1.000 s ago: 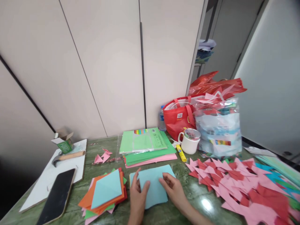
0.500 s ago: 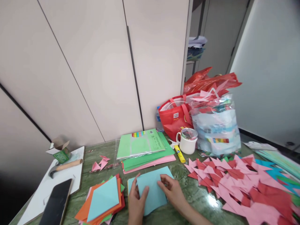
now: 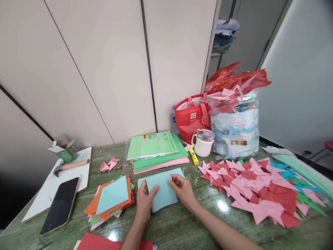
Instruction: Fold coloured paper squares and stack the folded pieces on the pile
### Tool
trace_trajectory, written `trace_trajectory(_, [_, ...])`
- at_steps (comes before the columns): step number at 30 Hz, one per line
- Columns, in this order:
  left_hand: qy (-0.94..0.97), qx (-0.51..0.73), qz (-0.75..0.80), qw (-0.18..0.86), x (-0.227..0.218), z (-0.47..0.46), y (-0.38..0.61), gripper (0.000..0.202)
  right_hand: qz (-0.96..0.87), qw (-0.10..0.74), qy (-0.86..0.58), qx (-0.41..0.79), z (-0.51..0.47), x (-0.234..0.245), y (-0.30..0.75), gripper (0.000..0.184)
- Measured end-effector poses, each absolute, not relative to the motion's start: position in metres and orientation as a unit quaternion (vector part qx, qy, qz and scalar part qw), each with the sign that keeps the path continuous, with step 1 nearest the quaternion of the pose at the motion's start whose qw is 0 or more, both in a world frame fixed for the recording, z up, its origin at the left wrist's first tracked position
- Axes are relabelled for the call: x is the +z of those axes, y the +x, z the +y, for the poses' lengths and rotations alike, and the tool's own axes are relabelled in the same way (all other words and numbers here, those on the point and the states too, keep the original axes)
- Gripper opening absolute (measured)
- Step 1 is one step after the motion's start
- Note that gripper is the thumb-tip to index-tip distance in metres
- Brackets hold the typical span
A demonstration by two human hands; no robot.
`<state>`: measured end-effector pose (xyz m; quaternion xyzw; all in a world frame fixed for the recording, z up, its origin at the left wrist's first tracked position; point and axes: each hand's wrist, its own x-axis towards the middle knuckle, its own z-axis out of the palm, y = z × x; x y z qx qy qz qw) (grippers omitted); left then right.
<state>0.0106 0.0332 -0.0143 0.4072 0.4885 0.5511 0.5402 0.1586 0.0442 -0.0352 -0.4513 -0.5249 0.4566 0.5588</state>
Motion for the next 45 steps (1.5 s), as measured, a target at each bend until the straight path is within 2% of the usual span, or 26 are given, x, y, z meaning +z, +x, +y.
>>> trace_trajectory(5, [0.416, 0.548, 0.481, 0.544, -0.011, 0.029, 0.013, 0.043, -0.518, 0.547, -0.438, 0.490, 0.038, -0.028, 0.159, 0.029])
trace_trajectory(13, [0.376, 0.508, 0.498, 0.594, 0.012, 0.021, 0.008, 0.048, -0.532, 0.537, -0.451, 0.473, 0.035, -0.023, 0.159, 0.030])
trace_trajectory(21, [0.416, 0.513, 0.491, 0.568, -0.001, 0.018, -0.003, 0.042, -0.536, 0.527, -0.440, 0.492, 0.032, -0.021, 0.156, 0.024])
trace_trajectory(31, [0.410, 0.523, 0.508, 0.547, 0.000, 0.017, 0.001, 0.046, -0.526, 0.518, -0.466, 0.488, 0.029, -0.017, 0.157, 0.033])
trace_trajectory(45, [0.461, 0.494, 0.512, 0.530, -0.004, 0.016, -0.002, 0.040, -0.512, 0.522, -0.482, 0.483, 0.030, -0.017, 0.158, 0.038])
